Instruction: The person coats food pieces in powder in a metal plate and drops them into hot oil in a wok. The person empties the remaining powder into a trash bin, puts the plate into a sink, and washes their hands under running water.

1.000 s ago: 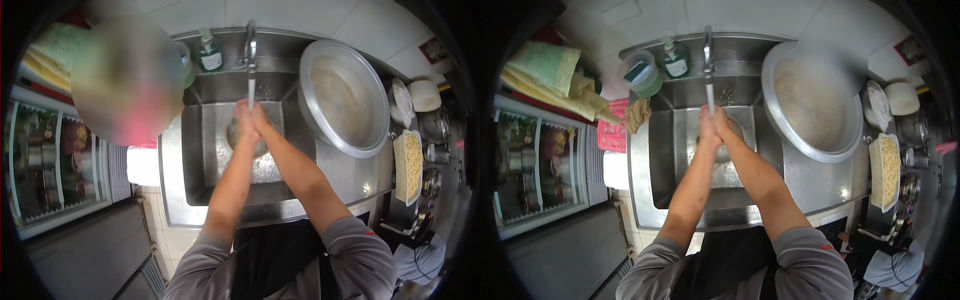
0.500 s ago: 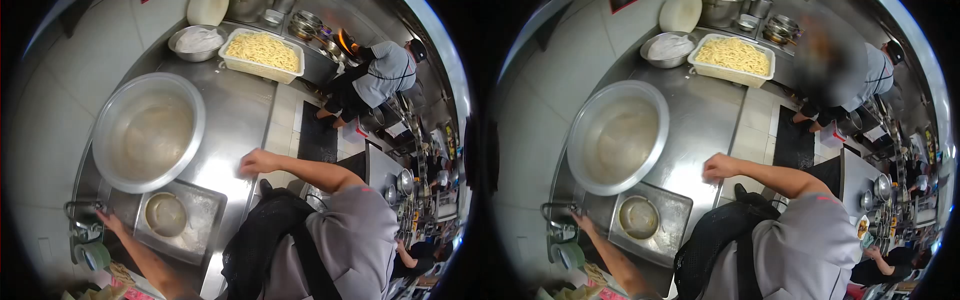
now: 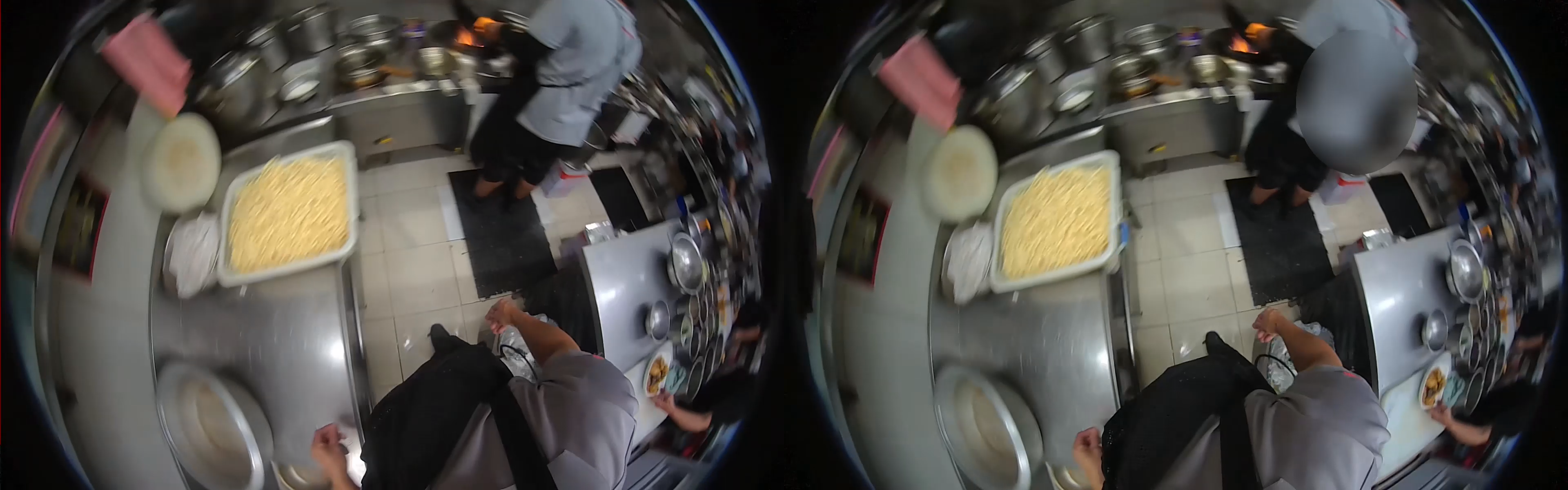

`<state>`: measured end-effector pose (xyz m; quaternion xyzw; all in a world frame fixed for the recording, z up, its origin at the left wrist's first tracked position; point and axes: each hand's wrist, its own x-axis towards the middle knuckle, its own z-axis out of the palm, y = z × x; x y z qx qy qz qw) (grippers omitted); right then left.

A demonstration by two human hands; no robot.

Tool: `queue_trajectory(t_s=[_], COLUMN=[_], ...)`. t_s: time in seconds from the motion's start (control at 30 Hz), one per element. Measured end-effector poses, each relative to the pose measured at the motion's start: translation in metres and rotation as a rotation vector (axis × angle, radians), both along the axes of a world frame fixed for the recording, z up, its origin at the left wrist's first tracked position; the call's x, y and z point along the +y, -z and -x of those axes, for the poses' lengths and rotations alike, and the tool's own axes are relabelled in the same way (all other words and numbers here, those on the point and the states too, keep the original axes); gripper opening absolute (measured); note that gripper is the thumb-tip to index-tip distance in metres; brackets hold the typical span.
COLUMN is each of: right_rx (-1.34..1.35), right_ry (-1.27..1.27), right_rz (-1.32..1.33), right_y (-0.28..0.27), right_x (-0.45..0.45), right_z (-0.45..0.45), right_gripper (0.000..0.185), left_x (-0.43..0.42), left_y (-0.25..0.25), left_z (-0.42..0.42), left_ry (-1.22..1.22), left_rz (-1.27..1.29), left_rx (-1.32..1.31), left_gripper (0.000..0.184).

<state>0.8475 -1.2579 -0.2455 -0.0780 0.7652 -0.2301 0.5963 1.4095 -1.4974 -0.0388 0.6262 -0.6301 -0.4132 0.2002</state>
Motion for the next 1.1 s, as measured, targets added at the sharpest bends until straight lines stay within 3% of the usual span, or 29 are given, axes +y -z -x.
queue_trajectory(t_s=[0.07,0.13,0.2,0.27,0.37,0.43,0.53,0.6,0.63,0.77,0.97,1.07,1.1], right_rx=[0.051,0.147,0.254,0.378,0.674,0.991,1.144,1.248,1.222,1.154,1.210,1.118,1.145], right_ry=[0.202,0.346,0.373,0.441,0.526,0.449,0.469,0.397,0.481,0.797,1.122,1.259,1.263], right_rz=[-0.020,0.042,0.140,0.201,0.191,0.108,-0.178,-0.197,-0.218,-0.259,-0.159,-0.122,-0.099], right_y=[-0.017,-0.015,-0.050,-0.096,-0.141,-0.156,-0.176,-0.161,-0.157,-0.149,-0.179,-0.187,-0.177], right_x=[0.000,0.002,0.002,0.002,0.012,0.023,0.057,0.101,0.118,0.162,0.156,0.179,0.193], right_z=[0.021,0.055,0.086,0.119,0.166,0.196,0.231,0.248,0.250,0.239,0.281,0.330,0.347], right_gripper=[0.019,0.015,0.015,0.016,0.019,0.021,0.019,0.014,0.013,0.012,0.012,0.013,0.012], left_x=[-0.029,-0.069,-0.095,-0.122,-0.141,-0.163,-0.185,-0.207,-0.210,-0.207,-0.212,-0.214,-0.210], left_y=[-0.012,0.044,0.058,0.092,0.126,0.170,0.222,0.259,0.253,0.195,0.205,0.224,0.218], left_z=[0.126,0.203,0.275,0.339,0.428,0.476,0.534,0.587,0.613,0.725,0.871,0.925,0.934], left_ry=[0.209,0.357,0.434,0.602,0.840,0.852,0.854,0.894,0.959,1.084,1.541,1.480,1.475], left_rz=[-0.051,-0.077,-0.192,-0.035,0.149,-0.005,-0.234,-0.447,-0.422,-0.713,-0.175,-0.469,-0.457], left_rx=[-0.004,0.155,0.243,0.001,-0.122,-0.167,-0.089,0.005,0.007,-0.070,-0.469,-0.413,-0.431], left_gripper=[0.015,0.015,0.019,0.024,0.034,0.041,0.050,0.051,0.049,0.049,0.055,0.054,0.054])
